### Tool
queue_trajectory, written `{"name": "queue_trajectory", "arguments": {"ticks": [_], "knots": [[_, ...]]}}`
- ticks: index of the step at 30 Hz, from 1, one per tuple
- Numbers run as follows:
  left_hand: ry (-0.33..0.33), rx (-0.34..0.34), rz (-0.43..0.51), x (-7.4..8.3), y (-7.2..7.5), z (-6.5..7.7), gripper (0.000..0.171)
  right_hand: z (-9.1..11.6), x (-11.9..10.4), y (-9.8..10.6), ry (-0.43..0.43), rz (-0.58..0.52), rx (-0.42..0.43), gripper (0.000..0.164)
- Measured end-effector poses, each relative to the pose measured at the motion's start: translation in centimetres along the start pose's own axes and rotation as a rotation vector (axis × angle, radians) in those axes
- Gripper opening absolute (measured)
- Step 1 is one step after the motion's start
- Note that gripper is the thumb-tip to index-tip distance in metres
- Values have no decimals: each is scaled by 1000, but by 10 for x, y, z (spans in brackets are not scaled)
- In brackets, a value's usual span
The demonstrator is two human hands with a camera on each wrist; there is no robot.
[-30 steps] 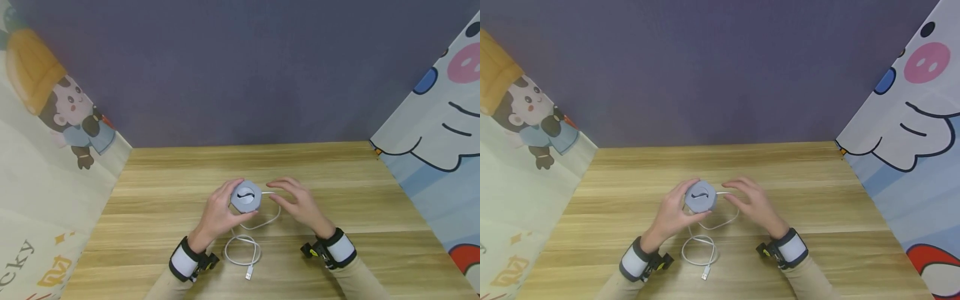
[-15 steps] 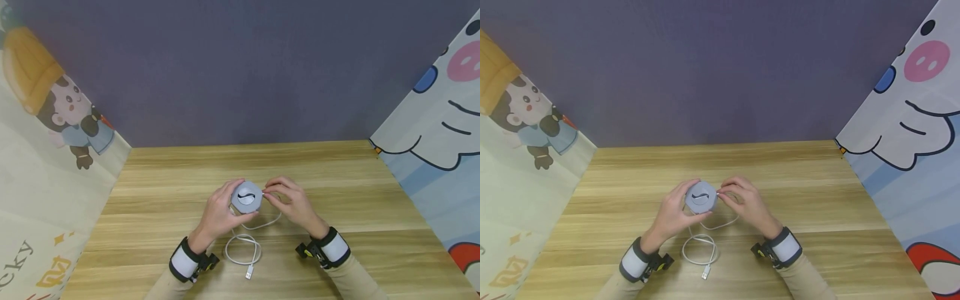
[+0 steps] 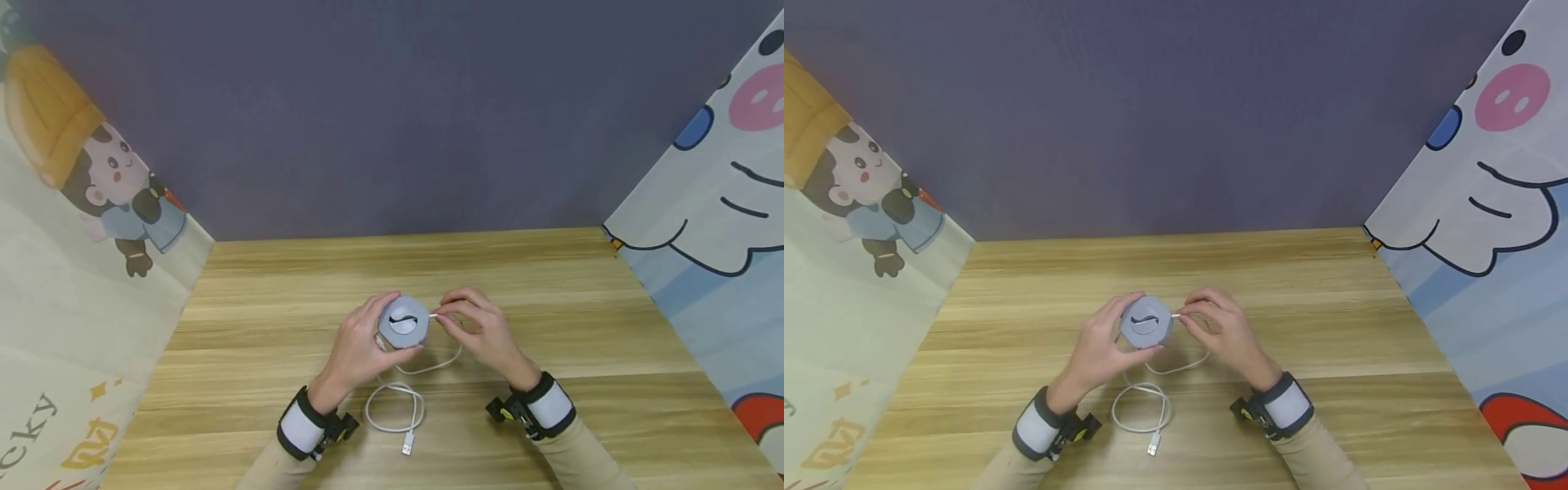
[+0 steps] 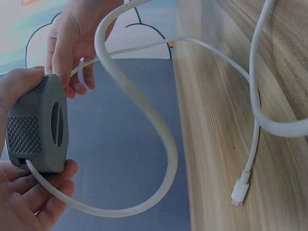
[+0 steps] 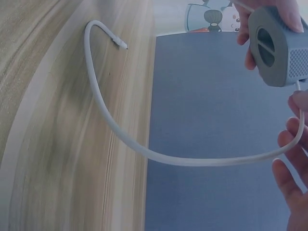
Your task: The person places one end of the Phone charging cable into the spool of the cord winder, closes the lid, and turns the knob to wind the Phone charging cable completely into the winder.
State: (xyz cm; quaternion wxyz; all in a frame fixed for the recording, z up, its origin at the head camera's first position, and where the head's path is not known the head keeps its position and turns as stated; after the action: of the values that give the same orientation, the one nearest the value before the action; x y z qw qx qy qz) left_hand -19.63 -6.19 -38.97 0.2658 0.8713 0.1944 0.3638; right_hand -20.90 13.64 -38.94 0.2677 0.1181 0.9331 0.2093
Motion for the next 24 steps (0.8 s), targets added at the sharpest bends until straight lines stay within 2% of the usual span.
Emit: {"name": "queue_trajectory", "arguments": {"ticks": [2,8,17,24], "knots": [[0,5,-2,0,0,0,88,1,0,1,2,5,6,6],[17,3,-14,-2,0,0,87,2,0,5,19,11,31,23],[34,-7,3,-5,-1,1,87,5,4,9,8,0,38,7],[52,-5,3,-7,2,1,87,7,8,13,5,-11,62,12]]}}
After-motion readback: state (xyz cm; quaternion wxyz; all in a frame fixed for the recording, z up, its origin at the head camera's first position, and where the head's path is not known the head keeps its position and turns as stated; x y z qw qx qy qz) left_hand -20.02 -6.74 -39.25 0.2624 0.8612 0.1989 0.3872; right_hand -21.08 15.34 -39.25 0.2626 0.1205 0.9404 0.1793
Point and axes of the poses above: each hand's wrist, its own z-axis away from the middle knuckle, its own y-axis out of the back of the hand, x = y × z, the point moved 7 cm from there along -z, towards the middle knuckle, and after that the axes turned 1 degree about x, right-handed, at the moved point
